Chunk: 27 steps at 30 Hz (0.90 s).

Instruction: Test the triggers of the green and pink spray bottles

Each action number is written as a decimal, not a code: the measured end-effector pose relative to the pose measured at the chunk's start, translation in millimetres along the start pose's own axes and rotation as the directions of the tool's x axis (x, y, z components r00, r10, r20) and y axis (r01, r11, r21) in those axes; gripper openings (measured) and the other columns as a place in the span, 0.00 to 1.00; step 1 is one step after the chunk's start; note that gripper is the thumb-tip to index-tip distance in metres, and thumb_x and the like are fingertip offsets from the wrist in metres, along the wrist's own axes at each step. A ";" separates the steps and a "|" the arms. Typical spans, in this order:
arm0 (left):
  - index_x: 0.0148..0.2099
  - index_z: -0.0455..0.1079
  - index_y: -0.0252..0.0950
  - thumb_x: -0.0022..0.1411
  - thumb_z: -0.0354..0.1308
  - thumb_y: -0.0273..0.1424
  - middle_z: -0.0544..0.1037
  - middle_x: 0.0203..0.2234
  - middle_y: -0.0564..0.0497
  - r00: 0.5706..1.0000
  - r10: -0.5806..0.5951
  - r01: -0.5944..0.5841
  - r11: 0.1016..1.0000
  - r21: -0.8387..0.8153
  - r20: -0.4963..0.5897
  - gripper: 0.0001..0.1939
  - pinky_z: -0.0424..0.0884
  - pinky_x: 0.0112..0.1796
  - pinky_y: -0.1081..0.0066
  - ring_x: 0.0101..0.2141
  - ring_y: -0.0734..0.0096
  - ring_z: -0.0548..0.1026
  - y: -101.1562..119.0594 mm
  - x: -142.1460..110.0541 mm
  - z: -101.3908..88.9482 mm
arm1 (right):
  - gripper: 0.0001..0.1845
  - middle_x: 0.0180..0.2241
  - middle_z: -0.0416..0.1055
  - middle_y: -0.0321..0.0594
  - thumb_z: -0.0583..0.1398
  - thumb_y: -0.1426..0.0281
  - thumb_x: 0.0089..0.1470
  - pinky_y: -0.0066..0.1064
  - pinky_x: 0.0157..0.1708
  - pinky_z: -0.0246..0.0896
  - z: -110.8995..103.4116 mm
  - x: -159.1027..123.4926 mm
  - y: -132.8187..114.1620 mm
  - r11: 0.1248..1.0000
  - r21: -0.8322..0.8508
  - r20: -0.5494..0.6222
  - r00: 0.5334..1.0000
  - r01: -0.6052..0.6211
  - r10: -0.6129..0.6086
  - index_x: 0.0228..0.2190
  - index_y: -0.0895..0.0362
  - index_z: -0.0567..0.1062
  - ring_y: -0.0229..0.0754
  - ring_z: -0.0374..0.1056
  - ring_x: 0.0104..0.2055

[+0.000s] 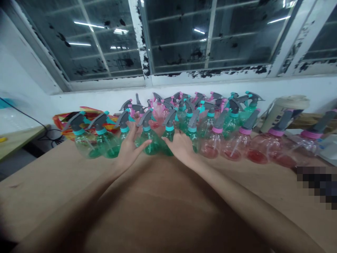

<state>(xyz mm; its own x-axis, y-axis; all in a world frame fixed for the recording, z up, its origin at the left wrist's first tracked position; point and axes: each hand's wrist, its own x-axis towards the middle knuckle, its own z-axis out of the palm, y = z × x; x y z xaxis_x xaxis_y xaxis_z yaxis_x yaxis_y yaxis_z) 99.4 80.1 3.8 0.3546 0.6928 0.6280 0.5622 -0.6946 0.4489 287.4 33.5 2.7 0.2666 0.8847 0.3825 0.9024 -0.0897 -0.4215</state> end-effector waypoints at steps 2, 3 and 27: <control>0.64 0.43 0.39 0.57 0.57 0.43 0.60 0.58 0.38 1.000 0.027 -0.027 1.000 -0.012 0.014 0.40 0.61 0.53 0.53 0.56 0.52 0.61 8.3 -13.1 -9.9 | 0.37 0.40 0.73 0.59 0.51 0.51 0.52 0.43 0.34 0.62 0.3 0.0 -0.1 1.000 -0.013 0.003 1.000 -0.005 0.005 0.52 0.68 0.64 0.56 0.69 0.39; 0.64 0.44 0.40 0.58 0.57 0.42 0.61 0.58 0.40 0.999 0.037 -0.036 0.999 -0.025 0.038 0.37 0.61 0.53 0.52 0.56 0.53 0.61 12.8 -19.6 -15.0 | 0.37 0.39 0.73 0.59 0.50 0.51 0.52 0.43 0.33 0.62 -0.2 -0.6 -0.5 1.000 -0.019 0.004 1.000 -0.005 0.005 0.51 0.68 0.64 0.56 0.70 0.38; 0.54 0.63 0.39 0.59 0.54 0.30 0.71 0.50 0.47 0.954 0.020 0.138 0.856 -0.498 0.298 0.19 0.65 0.52 0.62 0.50 0.64 0.69 115.5 -59.4 -12.7 | 0.42 0.33 0.74 0.53 0.47 0.40 0.46 0.35 0.17 0.60 -45.5 -146.2 -17.7 0.924 -0.102 -0.074 0.923 0.369 -0.377 0.42 0.64 0.72 0.49 0.72 0.26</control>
<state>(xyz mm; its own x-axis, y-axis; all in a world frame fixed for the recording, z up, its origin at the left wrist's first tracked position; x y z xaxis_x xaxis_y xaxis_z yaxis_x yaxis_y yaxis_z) 133.8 -43.7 26.3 0.5723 0.7051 0.4187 0.1582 -0.5959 0.7873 247.8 -115.1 -8.3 -0.0689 0.8168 0.5728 0.9665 0.1970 -0.1646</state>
